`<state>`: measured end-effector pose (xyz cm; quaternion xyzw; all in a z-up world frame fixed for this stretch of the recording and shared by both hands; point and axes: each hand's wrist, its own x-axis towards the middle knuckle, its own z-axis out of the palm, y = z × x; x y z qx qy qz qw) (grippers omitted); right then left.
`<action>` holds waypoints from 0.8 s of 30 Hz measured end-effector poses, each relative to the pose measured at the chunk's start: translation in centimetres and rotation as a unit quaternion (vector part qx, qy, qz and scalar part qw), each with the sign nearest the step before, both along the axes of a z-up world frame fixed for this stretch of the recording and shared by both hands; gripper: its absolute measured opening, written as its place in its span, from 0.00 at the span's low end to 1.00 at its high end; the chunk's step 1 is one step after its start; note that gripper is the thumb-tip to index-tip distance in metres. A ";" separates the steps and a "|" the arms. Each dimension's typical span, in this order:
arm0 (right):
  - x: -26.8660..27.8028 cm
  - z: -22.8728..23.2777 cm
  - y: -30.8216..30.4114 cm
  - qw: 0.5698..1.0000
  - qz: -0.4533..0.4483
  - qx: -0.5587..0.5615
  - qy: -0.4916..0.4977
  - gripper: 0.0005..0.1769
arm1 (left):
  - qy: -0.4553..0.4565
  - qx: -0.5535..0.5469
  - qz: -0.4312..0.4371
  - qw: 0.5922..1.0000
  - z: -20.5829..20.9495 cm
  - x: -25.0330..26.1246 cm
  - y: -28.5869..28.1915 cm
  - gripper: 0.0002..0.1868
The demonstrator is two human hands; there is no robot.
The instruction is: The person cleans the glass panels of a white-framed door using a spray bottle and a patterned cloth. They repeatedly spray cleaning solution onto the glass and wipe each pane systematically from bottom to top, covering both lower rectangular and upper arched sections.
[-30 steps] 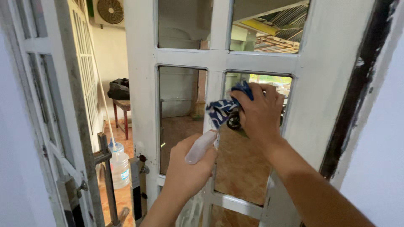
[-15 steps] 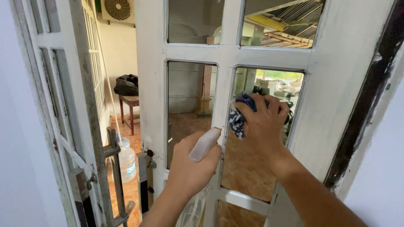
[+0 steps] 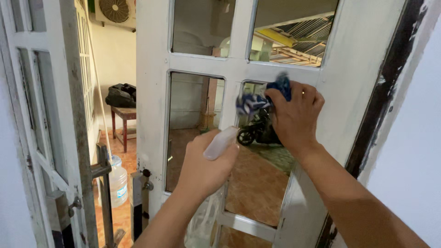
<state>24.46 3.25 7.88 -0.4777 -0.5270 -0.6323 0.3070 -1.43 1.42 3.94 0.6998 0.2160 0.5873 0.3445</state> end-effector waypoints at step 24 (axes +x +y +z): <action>1.7 -22.7 -3.2 0.956 0.004 -0.294 -0.017 0.14 | 0.049 0.000 -0.051 0.998 0.0 0.8 -1.6 0.14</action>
